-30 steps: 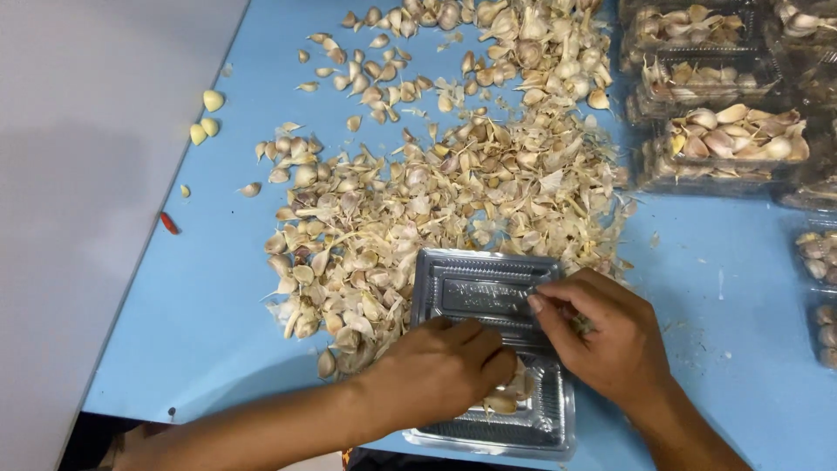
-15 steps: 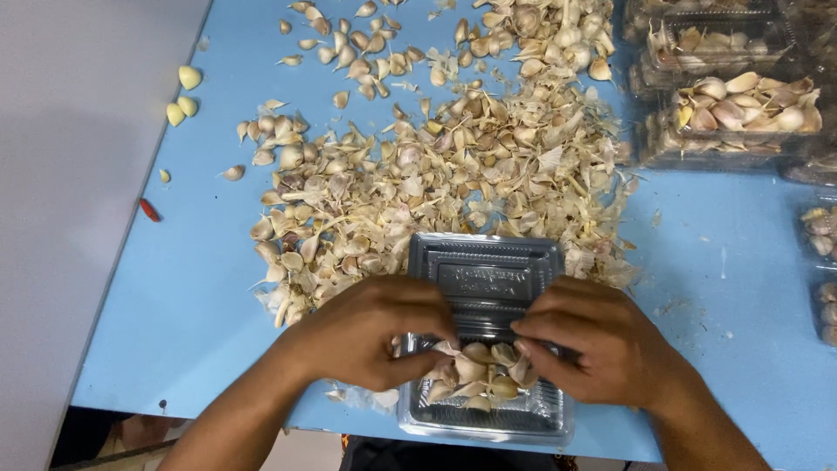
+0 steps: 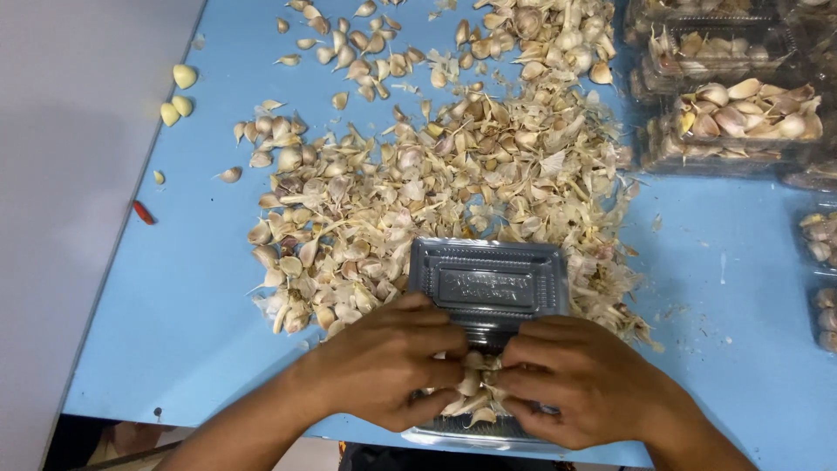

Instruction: The person sorts through a pile of garlic cloves on a table and places selected cloves into a plastic container, repeating the process for another container.

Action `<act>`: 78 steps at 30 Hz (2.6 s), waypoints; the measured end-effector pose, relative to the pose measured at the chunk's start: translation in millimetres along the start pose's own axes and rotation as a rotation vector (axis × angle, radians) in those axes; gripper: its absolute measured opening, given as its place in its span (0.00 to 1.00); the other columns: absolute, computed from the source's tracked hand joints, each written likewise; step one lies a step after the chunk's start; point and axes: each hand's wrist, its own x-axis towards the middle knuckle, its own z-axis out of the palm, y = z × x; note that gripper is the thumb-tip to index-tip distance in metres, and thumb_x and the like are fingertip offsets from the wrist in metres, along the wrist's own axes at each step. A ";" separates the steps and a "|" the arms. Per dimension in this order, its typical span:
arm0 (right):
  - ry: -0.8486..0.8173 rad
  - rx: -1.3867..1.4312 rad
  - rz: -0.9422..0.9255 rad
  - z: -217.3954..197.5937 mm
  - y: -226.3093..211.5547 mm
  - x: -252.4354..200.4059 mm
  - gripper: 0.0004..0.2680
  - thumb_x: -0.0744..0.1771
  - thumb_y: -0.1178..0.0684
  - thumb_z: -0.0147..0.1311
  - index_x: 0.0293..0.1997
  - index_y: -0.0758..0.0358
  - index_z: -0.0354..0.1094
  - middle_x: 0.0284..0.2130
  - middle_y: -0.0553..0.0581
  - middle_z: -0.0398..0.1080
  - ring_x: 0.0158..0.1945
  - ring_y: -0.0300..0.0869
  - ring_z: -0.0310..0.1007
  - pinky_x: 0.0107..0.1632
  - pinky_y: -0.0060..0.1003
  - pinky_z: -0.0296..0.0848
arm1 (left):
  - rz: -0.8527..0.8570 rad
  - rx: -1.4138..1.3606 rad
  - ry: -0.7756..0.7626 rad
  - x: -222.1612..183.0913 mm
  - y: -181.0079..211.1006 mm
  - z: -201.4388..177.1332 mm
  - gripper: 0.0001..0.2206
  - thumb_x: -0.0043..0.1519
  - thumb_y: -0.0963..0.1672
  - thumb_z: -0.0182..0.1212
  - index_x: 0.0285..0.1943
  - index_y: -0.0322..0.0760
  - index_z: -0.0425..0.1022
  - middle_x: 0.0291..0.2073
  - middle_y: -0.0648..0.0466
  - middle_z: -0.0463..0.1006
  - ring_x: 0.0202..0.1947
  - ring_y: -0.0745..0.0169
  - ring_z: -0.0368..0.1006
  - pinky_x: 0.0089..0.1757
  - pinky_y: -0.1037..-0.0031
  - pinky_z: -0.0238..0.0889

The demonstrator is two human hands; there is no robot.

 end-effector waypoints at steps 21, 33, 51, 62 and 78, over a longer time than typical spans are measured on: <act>-0.127 0.005 0.045 5.6 5.3 -9.1 0.07 0.69 0.57 0.47 0.30 0.57 0.65 0.29 0.53 0.64 0.28 0.48 0.63 0.30 0.44 0.64 | 0.086 -0.040 0.033 2.5 1.3 -5.0 0.11 0.69 0.42 0.49 0.40 0.38 0.79 0.35 0.53 0.77 0.32 0.48 0.69 0.42 0.61 0.55; -0.172 -0.005 0.033 10.7 6.9 -10.5 0.08 0.70 0.52 0.50 0.30 0.56 0.66 0.28 0.52 0.65 0.29 0.48 0.63 0.31 0.45 0.63 | 0.037 0.018 -0.017 -7.1 -4.0 4.1 0.06 0.58 0.40 0.54 0.27 0.39 0.72 0.25 0.55 0.70 0.26 0.47 0.64 0.39 0.61 0.53; -0.039 -0.045 -0.031 13.9 5.5 -7.6 0.05 0.70 0.54 0.52 0.37 0.58 0.71 0.26 0.52 0.62 0.26 0.44 0.62 0.28 0.40 0.62 | -0.876 0.252 0.246 12.3 -102.8 -97.9 0.21 0.64 0.47 0.61 0.64 0.35 0.71 0.60 0.45 0.68 0.57 0.47 0.69 0.54 0.57 0.64; -0.115 -0.061 -0.007 23.7 16.5 -21.6 0.07 0.74 0.50 0.50 0.42 0.57 0.70 0.31 0.52 0.67 0.32 0.44 0.67 0.34 0.41 0.66 | -1.246 0.377 0.101 -11.5 -300.8 -113.9 0.32 0.66 0.54 0.49 0.80 0.50 0.48 0.79 0.42 0.39 0.79 0.38 0.30 0.68 0.42 0.33; -0.089 0.143 0.182 46.5 35.0 -42.4 0.10 0.75 0.50 0.48 0.37 0.57 0.68 0.28 0.50 0.66 0.30 0.42 0.67 0.35 0.38 0.64 | -1.201 0.384 0.057 43.3 -318.5 -109.7 0.38 0.63 0.62 0.46 0.81 0.53 0.46 0.81 0.47 0.30 0.79 0.39 0.24 0.70 0.44 0.26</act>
